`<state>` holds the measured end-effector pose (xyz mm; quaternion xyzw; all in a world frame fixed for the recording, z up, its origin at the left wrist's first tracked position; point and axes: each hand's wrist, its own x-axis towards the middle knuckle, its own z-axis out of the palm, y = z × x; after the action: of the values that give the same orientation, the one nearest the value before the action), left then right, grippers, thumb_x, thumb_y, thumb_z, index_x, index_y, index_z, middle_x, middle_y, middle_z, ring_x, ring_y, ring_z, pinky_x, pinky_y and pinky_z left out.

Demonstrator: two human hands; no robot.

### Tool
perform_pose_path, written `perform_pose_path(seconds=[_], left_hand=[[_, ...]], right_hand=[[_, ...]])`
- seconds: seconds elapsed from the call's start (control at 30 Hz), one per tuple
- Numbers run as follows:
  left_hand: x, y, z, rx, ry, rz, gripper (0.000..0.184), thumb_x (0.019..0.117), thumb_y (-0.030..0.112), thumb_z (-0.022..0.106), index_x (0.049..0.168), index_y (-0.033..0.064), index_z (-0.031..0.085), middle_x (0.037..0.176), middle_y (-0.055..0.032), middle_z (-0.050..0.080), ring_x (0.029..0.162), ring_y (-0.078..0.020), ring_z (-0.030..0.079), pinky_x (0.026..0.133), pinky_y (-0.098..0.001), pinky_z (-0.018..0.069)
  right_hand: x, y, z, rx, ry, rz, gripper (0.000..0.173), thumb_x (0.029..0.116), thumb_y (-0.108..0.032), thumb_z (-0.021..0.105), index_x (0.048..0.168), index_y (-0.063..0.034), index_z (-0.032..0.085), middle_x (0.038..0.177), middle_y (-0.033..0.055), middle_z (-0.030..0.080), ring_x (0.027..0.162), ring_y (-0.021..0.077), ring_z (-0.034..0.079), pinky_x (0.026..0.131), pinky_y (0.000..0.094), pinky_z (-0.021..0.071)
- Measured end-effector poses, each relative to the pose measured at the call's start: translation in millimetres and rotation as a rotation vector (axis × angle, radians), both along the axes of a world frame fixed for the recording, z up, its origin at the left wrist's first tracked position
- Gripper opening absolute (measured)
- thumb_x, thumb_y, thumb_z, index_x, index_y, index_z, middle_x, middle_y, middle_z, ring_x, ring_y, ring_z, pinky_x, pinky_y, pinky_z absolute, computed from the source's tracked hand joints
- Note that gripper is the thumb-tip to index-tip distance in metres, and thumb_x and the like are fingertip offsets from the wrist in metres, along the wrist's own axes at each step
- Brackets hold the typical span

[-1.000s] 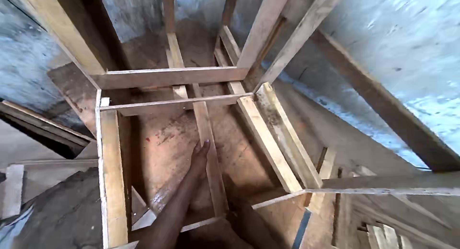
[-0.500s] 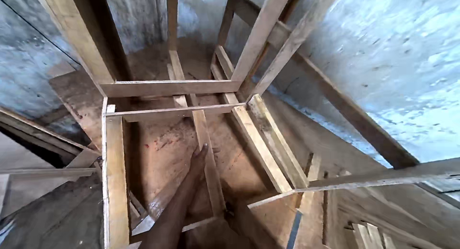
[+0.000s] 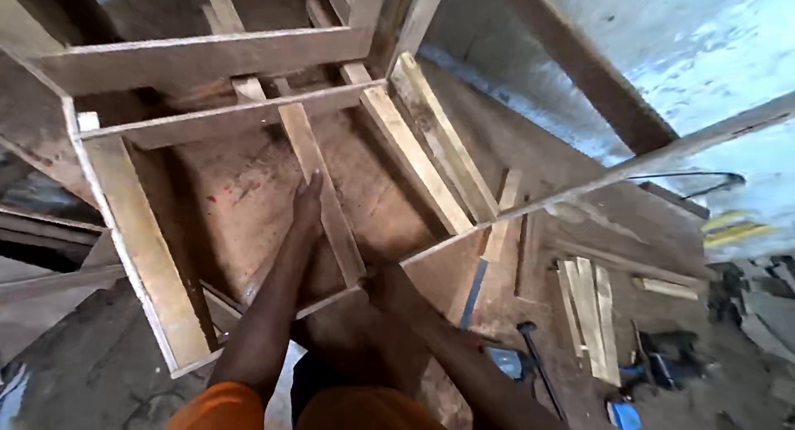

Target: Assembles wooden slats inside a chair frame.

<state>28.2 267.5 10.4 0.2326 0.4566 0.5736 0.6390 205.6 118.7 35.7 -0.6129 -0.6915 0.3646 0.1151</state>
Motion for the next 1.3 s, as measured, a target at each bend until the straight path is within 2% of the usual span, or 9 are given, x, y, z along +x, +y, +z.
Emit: perform_pose_path(seconds=[0.13,0.27,0.37,0.6,0.8,0.97,1.07,1.17,1.3], left_hand=[[-2,4,-9,0.010,0.017,-0.008,0.052,0.1102,0.045,0.040,0.149,0.0106,0.042,0.105,-0.0120,0.070,0.076,-0.0219,0.070,0.069,-0.0389,0.0619],[-1,2,-7,0.031,-0.001,-0.021,0.048,0.1110,0.044,0.037,0.145,0.0107,0.041,0.100,-0.0091,0.069,0.074,-0.0195,0.069,0.068,-0.0367,0.0619],[-1,4,-11,0.067,-0.023,-0.039,0.048,0.1113,0.046,0.034,0.143,0.0114,0.042,0.100,-0.0074,0.068,0.074,-0.0184,0.068,0.068,-0.0359,0.0609],[-5,10,-21,0.158,-0.038,-0.076,0.046,0.1122,0.045,0.028,0.139,0.0107,0.044,0.098,-0.0080,0.066,0.074,-0.0193,0.066,0.067,-0.0364,0.0598],[-4,10,-20,0.114,-0.095,-0.054,0.046,0.1116,0.046,0.032,0.140,0.0120,0.043,0.097,-0.0091,0.067,0.071,-0.0187,0.066,0.064,-0.0347,0.0599],[-3,11,-18,0.105,-0.090,-0.058,0.046,0.1115,0.046,0.032,0.136,0.0102,0.047,0.096,-0.0086,0.065,0.070,-0.0186,0.066,0.064,-0.0350,0.0603],[-3,10,-19,0.110,-0.040,-0.041,0.046,0.1108,0.046,0.034,0.131,0.0082,0.052,0.096,-0.0076,0.067,0.072,-0.0174,0.067,0.065,-0.0345,0.0605],[-4,11,-19,0.085,-0.023,-0.029,0.049,0.1099,0.047,0.037,0.142,0.0109,0.047,0.099,-0.0086,0.067,0.075,-0.0187,0.067,0.068,-0.0367,0.0606],[-3,9,-17,0.094,-0.076,-0.035,0.046,0.1107,0.046,0.036,0.139,0.0115,0.047,0.097,-0.0088,0.066,0.072,-0.0181,0.066,0.064,-0.0344,0.0597]], right_hand=[[65,-67,-9,0.275,0.070,-0.205,0.059,0.0896,-0.017,0.075,0.145,-0.0123,0.055,0.140,0.0082,0.061,0.124,0.0236,0.062,0.103,0.0501,0.0546],[121,-148,-37,0.212,0.074,-0.530,0.039,0.0893,-0.013,0.073,0.128,-0.0059,0.068,0.113,0.0102,0.071,0.095,0.0194,0.070,0.085,0.0428,0.0605],[97,-159,-41,0.337,0.095,-0.435,0.023,0.0931,-0.016,0.066,0.111,-0.0068,0.077,0.110,0.0084,0.074,0.100,0.0174,0.071,0.089,0.0388,0.0604],[-9,-88,-40,0.359,-0.145,0.135,0.051,0.1030,-0.025,0.053,0.152,-0.0124,0.048,0.160,0.0053,0.044,0.150,0.0223,0.038,0.122,0.0447,0.0361],[-12,-83,-56,0.404,-0.199,0.177,0.053,0.0979,-0.012,0.059,0.150,-0.0076,0.051,0.159,0.0085,0.045,0.149,0.0252,0.040,0.120,0.0432,0.0386],[-8,-82,-44,0.306,-0.310,0.238,0.071,0.0920,-0.007,0.060,0.159,-0.0096,0.038,0.167,0.0054,0.033,0.153,0.0243,0.031,0.121,0.0437,0.0363],[-12,-79,-33,0.190,-0.403,0.276,0.072,0.0924,-0.005,0.059,0.160,-0.0096,0.035,0.166,0.0078,0.034,0.152,0.0276,0.034,0.118,0.0489,0.0388],[-11,-78,-33,0.221,-0.252,0.247,0.062,0.0929,-0.001,0.056,0.153,-0.0025,0.045,0.160,0.0132,0.043,0.146,0.0344,0.043,0.117,0.0515,0.0390],[-15,-75,-12,0.073,-0.296,0.283,0.064,0.0971,0.001,0.047,0.160,-0.0033,0.033,0.166,0.0123,0.033,0.152,0.0342,0.033,0.122,0.0524,0.0319]])
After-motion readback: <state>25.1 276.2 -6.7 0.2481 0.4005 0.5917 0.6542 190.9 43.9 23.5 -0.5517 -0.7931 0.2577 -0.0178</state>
